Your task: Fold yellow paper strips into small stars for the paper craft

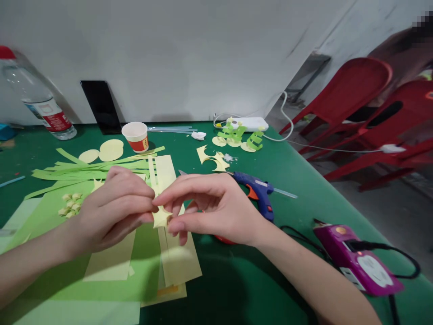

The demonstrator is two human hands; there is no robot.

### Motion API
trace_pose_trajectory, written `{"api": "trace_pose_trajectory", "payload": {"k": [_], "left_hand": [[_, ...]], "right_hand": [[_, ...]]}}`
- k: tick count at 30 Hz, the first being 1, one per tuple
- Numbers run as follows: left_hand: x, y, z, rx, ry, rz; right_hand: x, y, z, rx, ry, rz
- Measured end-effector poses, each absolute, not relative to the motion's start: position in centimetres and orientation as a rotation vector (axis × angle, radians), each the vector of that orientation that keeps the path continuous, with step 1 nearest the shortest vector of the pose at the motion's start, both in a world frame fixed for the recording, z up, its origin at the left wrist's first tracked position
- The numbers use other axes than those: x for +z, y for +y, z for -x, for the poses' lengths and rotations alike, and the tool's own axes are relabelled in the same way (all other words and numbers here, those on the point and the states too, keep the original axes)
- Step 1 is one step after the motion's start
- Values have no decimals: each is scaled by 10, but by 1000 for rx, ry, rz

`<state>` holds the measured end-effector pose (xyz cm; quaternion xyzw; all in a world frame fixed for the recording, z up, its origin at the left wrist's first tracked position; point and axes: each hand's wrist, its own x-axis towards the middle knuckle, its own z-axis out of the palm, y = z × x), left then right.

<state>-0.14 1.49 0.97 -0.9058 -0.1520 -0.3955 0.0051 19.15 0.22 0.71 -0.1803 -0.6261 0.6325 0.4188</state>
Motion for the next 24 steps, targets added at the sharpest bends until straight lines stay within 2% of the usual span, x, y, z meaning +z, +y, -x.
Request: {"api": "trace_pose_trajectory", "payload": {"k": [9,16,20,24], "left_hand": [[9,13,1,-1163,-411,2624],[7,12,2,-1179,-362,2556],[7,11,4,-1182,-277,2613],[8,9,6,-1185,-312,2644]], "right_hand": [[9,-2,-190,1095,-1733,609],[8,-4,-190,870,-1863,586],[8,-4,-188,1012,-1818,563],[2,-4,-185,1525,-1581,419]]}}
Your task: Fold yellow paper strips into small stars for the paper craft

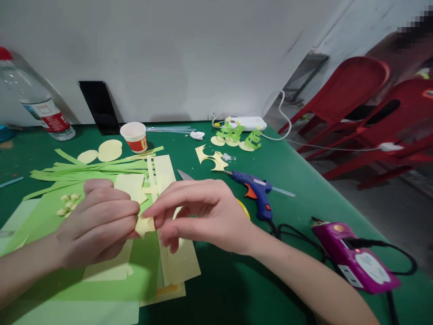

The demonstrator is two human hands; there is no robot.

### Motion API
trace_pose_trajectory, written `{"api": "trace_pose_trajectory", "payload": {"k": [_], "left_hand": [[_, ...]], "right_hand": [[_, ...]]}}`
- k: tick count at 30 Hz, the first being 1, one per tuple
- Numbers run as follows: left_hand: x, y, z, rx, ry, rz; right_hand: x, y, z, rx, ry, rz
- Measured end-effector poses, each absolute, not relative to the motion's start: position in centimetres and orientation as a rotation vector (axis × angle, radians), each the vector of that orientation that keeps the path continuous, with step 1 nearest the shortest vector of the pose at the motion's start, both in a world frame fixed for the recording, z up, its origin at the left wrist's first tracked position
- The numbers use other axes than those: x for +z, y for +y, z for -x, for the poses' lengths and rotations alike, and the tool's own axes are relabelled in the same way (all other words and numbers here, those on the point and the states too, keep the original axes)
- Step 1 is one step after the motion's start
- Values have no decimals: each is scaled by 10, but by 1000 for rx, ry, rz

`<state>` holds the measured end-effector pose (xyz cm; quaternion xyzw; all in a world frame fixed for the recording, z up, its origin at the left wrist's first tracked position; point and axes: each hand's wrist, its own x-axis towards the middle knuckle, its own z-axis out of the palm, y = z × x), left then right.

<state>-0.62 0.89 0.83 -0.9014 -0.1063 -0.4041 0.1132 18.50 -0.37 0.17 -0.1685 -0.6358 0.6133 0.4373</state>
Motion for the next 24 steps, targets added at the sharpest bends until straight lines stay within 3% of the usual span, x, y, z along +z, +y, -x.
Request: {"api": "trace_pose_trajectory", "payload": {"k": [3,7,16,24], "left_hand": [[5,10,6,-1285,-310,2605],[-2,14,5,-1278,-319,2603],[1,13,1,-1307,-416,2692],[-5,12,-4,-1326,-618,2820]], "right_hand": [[-5,-3,-182,1740,-1374,349],[-6,-6,-179,1709,-1305,401],[-5,-13,-173,1313,-1350,603],[-4,-10,-172,647,-1519,775]]}}
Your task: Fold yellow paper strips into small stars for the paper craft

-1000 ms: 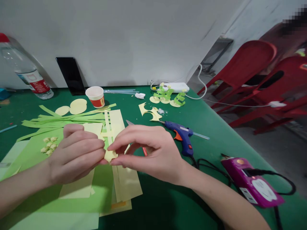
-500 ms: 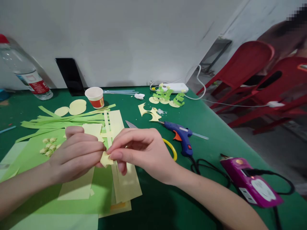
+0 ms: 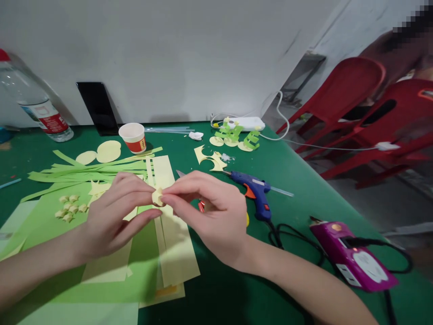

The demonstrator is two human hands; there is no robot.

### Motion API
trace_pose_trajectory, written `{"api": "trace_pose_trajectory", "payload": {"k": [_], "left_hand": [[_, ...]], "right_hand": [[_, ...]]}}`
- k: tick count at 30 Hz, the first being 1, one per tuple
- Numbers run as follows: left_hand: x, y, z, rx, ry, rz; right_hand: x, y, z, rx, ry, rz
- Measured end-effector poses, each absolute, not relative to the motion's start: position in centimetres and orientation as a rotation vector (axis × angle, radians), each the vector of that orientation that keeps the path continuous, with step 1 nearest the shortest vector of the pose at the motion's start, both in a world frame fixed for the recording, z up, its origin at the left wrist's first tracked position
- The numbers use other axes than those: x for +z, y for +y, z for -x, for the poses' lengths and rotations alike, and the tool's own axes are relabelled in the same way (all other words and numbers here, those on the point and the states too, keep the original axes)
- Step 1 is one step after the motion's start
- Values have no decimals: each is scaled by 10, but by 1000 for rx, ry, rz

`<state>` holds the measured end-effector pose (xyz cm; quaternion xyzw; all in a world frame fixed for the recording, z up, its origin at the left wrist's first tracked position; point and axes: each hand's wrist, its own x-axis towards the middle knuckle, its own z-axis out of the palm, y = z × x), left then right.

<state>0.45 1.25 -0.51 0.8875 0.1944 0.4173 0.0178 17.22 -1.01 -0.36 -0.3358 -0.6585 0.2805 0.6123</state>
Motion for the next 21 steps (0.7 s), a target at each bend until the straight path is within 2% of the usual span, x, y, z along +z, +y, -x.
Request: {"api": "trace_pose_trajectory", "payload": {"k": [4,9,21], "left_hand": [[-4,10,-6,1360,610,-2767],[0,8,-7,1338,572,-2579],[6,1,-6,813,486,-1421]], "right_hand": [[-1,-12,-172,506,-1639,762],[1,-13,-175,614,-1644,720],[11,-17,-182,642,-1697,793]]}}
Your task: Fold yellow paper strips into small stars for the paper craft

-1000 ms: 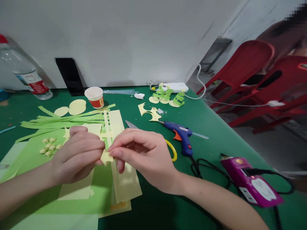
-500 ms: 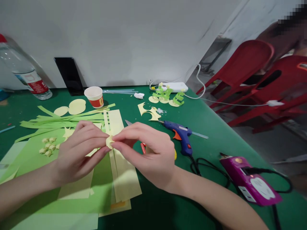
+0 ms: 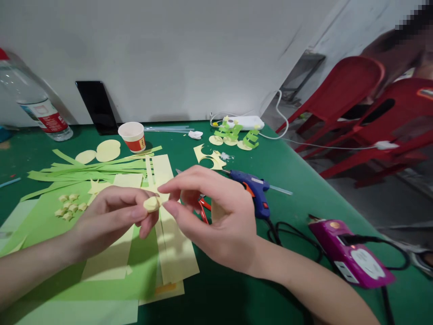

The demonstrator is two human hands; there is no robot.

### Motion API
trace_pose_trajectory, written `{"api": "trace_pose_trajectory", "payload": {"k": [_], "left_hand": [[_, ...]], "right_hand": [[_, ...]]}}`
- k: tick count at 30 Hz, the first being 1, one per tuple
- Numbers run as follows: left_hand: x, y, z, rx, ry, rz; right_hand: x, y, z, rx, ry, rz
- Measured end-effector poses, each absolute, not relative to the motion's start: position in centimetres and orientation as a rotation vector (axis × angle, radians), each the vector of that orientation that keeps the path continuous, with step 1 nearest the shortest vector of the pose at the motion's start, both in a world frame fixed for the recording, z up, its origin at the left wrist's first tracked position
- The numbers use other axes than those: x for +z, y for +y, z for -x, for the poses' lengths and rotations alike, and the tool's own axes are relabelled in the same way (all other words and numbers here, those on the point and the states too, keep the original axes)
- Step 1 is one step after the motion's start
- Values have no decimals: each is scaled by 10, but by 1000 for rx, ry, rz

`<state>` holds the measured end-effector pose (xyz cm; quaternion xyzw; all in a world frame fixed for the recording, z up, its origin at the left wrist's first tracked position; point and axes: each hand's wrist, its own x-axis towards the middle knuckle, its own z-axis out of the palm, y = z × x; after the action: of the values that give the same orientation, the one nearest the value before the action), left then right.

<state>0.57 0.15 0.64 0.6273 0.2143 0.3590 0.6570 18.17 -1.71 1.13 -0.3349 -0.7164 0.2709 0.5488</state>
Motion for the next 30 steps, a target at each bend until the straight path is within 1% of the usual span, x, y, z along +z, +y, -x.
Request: {"api": "trace_pose_trajectory", "payload": {"k": [5,8,10,14,16,21,30], "left_hand": [[8,2,-7,752,438,-1292],[8,1,-6,738,430,-1374],[7,1,-6,843,478,-1502],[9,3,-4,1284,678,-1927],[12,4,-3,1412,684,-2142],[18,6,-1,1446,538,-2469],[21,6,1,1486,497,-2587]], "right_hand": [[12,-18,-186,825,-1789,726],[13,-18,-184,813,-1749,751],[14,-18,-183,781,-1720,771],[13,-20,-182,755,-1668,793],[11,-21,-181,777,-1636,800],[6,-21,-179,813,-1643,767],[5,-24,-179,793,-1677,730]]}}
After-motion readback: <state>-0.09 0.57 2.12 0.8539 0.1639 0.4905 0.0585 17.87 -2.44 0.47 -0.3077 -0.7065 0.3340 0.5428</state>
